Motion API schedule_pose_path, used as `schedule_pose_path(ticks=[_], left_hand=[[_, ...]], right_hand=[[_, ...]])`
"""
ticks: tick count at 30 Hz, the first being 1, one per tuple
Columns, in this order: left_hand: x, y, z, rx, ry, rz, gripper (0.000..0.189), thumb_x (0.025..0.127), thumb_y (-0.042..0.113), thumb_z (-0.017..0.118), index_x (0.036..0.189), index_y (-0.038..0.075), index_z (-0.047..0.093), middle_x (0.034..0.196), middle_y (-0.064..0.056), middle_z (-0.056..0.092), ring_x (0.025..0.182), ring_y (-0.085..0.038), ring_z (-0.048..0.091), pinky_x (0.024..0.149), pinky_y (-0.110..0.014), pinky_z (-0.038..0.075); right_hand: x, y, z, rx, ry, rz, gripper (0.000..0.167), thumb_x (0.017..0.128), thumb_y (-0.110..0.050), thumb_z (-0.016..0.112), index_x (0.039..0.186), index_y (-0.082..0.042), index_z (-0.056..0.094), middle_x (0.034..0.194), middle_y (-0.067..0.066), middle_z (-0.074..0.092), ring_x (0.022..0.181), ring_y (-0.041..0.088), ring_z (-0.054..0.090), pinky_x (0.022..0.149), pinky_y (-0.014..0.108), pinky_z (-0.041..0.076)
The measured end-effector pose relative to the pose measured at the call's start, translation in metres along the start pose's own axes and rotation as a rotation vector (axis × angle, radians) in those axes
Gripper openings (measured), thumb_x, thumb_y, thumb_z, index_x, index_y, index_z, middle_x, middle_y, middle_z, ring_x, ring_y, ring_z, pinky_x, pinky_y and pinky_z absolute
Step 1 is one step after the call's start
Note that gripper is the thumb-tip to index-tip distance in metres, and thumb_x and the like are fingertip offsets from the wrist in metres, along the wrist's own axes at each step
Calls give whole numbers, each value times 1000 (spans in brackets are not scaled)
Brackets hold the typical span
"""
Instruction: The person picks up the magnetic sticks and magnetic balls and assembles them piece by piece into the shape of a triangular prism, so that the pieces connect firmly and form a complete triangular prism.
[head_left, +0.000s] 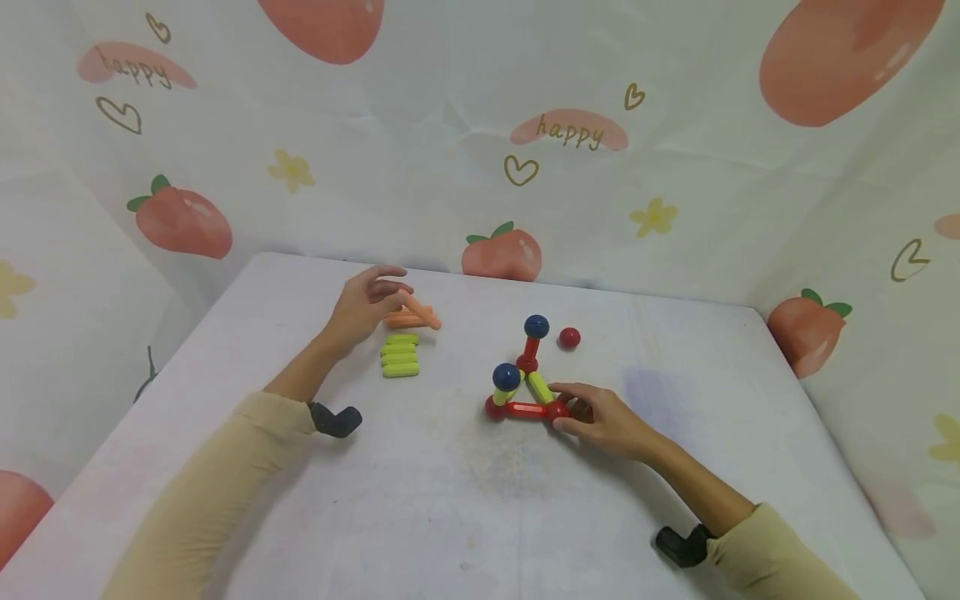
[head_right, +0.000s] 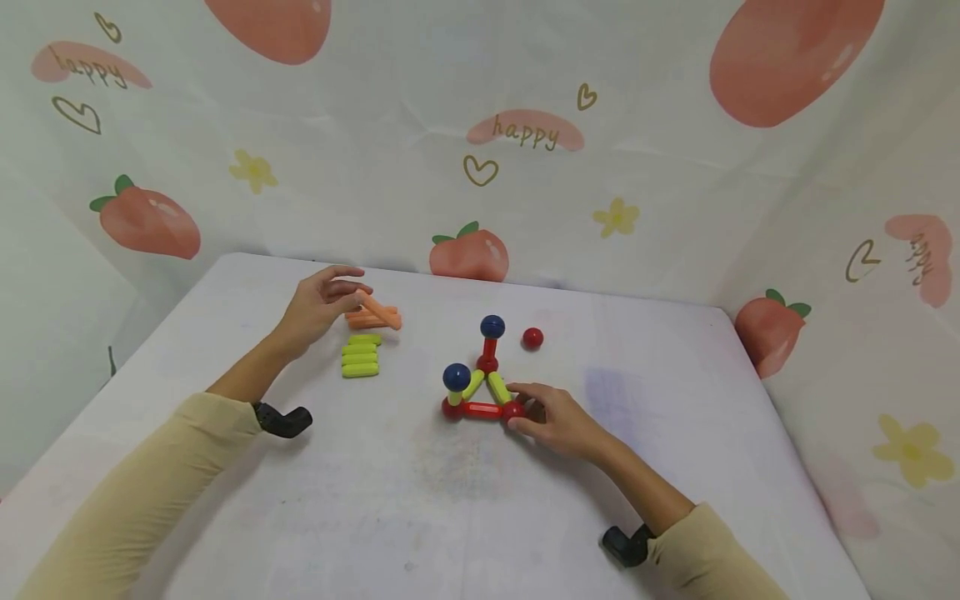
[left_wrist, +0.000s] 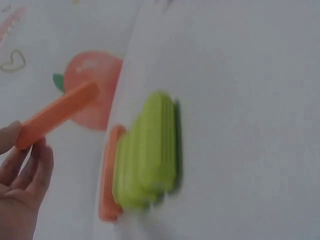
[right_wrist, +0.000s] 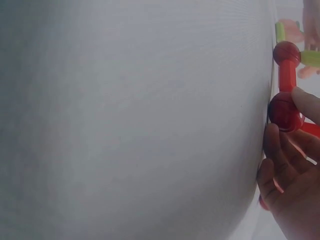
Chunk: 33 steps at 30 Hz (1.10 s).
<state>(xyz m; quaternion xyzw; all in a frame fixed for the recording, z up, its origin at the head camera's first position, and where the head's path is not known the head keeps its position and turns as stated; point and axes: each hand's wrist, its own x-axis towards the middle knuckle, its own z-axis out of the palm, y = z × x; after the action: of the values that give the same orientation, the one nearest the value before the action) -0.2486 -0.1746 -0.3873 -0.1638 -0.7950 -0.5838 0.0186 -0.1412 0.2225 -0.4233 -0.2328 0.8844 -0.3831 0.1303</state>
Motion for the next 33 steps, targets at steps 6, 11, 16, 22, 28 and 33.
schedule_pose_path(ticks=[6,11,16,22,28,33], left_hand=[[6,19,34,-116,-87,-9,49,92,11,72,136,4,52,125,-24,63,110,-29,66,89,-35,56],[8,28,65,-189,-134,-38,53,89,13,75,137,9,52,123,-20,63,111,-29,66,93,-40,54],[7,32,90,-252,-182,-71,52,89,12,75,136,11,53,116,-16,68,106,-25,68,93,-36,54],[9,35,108,-256,-292,-28,51,91,8,72,138,9,51,112,-16,70,101,-26,70,90,-37,56],[10,37,117,-238,-347,-34,51,92,8,71,139,10,50,111,-14,71,99,-24,70,91,-36,55],[12,36,123,-200,-361,-73,55,91,11,73,140,14,49,116,-15,69,104,-27,69,97,-40,52]], right_hand=[[0,0,0,3,-2,-7,56,90,-20,74,139,0,54,109,7,68,87,17,61,74,23,54],[0,1,0,2,5,-10,56,90,-21,74,138,0,55,108,7,68,86,16,61,73,23,54],[0,2,0,3,5,-14,56,91,-21,74,138,1,55,108,7,68,85,16,61,72,23,54],[0,0,0,4,2,-9,57,91,-23,74,140,-2,54,108,5,68,85,16,62,73,24,55],[0,-1,-1,8,-3,-11,57,91,-23,74,140,-2,54,109,5,69,85,16,62,73,25,56],[1,0,0,11,0,-10,57,91,-23,74,140,-2,54,109,5,69,85,16,62,73,24,55]])
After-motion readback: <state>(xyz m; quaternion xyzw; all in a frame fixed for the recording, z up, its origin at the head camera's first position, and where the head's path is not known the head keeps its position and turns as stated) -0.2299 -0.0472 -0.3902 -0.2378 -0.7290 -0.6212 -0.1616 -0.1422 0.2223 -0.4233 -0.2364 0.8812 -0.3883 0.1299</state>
